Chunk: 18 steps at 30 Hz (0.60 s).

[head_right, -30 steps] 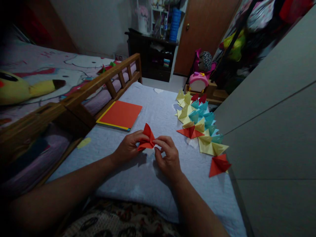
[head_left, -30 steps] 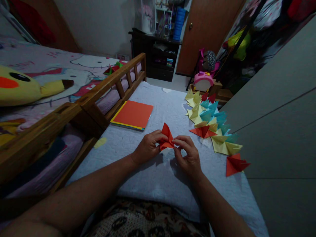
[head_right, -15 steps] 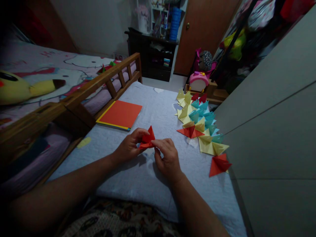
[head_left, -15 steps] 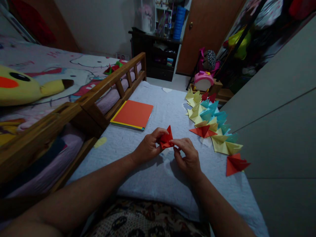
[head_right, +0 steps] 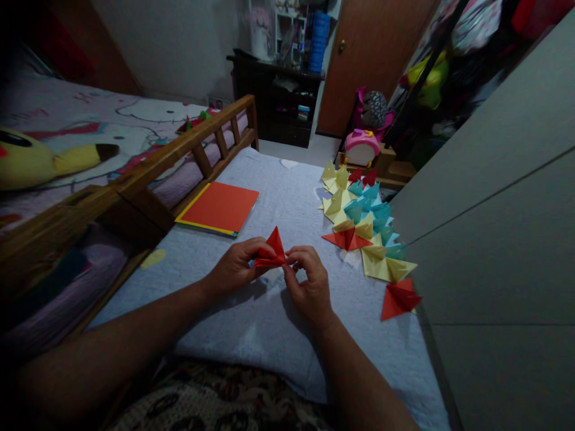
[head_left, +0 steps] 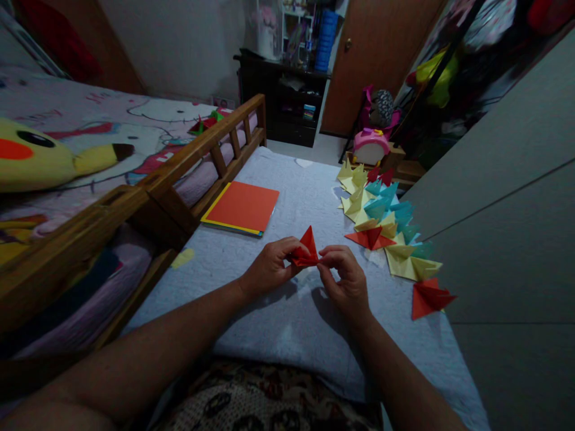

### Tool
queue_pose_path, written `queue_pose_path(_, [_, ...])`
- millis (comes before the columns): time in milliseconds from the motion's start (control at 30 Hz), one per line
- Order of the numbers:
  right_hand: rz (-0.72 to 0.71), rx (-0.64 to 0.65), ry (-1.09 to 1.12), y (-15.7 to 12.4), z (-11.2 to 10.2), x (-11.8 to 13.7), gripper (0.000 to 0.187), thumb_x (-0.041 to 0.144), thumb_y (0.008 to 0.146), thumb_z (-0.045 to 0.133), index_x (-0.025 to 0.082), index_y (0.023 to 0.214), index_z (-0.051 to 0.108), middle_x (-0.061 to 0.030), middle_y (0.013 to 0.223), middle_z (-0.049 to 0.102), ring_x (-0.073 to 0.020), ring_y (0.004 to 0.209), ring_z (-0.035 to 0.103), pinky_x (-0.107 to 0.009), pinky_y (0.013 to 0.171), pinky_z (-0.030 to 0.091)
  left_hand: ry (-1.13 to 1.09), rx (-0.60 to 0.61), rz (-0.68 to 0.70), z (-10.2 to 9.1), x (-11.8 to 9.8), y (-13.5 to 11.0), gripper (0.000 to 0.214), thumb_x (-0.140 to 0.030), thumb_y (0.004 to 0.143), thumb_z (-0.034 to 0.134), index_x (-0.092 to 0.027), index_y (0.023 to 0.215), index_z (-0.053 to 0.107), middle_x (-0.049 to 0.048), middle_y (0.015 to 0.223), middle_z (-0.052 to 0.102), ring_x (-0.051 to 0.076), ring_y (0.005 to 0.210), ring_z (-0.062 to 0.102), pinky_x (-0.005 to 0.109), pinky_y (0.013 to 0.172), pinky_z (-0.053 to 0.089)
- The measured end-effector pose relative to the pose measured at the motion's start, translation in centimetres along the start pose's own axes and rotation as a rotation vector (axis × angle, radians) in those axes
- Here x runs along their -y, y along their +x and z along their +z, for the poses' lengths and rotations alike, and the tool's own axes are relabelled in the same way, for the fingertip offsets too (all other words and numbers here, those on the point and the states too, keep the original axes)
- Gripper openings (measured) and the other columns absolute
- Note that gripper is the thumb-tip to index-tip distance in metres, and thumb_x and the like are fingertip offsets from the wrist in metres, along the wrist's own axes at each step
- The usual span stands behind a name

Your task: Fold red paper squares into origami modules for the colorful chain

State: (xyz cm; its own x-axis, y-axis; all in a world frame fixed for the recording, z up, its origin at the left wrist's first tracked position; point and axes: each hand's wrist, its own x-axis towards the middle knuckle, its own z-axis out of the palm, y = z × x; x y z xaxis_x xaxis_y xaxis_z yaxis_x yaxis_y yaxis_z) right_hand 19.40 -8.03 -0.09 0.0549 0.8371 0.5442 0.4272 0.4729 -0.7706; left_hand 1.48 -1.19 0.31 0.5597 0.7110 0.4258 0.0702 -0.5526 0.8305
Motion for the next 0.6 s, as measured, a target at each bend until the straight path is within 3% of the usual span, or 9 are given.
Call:
queue_pose_path(200, [-0.043,-0.012,-0.094,0.16,-0.21,0.23,0.017,0.012,0.09,0.06,0.025,0.098,0.067,-0.0026,0.093,0.059,-0.0152,0.08,0.059,-0.029,0.066,0.052,-0.04,-0.014,-0.06,0.19,0.05,-0.09,0.01,-0.029,0.09,0.069,-0.019,0.089,0.068,0.0036,0.085,0.067,0.016,0.078,0.062,0.029,0.069,0.049])
queue_pose_path(400, [-0.102,-0.016,-0.161,0.0,-0.02,-0.05,0.024,0.012,0.092,0.057,0.026,0.106,0.071,-0.0038,0.093,0.06,-0.0175,0.085,0.062,-0.032,0.071,0.054,-0.149,-0.056,-0.141,0.41,0.03,-0.29,0.019,-0.031,0.088,0.072,-0.019,0.089,0.058,-0.0008,0.082,0.063,0.013,0.073,0.06,0.026,0.067,0.048])
queue_pose_path(600, [-0.062,-0.026,-0.121,0.01,0.12,0.02,0.019,0.01,0.092,0.057,0.025,0.102,0.065,-0.0023,0.09,0.062,-0.0158,0.079,0.061,-0.029,0.065,0.051,-0.049,-0.03,-0.06,0.27,0.15,-0.28,0.015,-0.029,0.091,0.069,-0.019,0.082,0.062,0.0015,0.081,0.062,0.014,0.074,0.056,0.027,0.069,0.047])
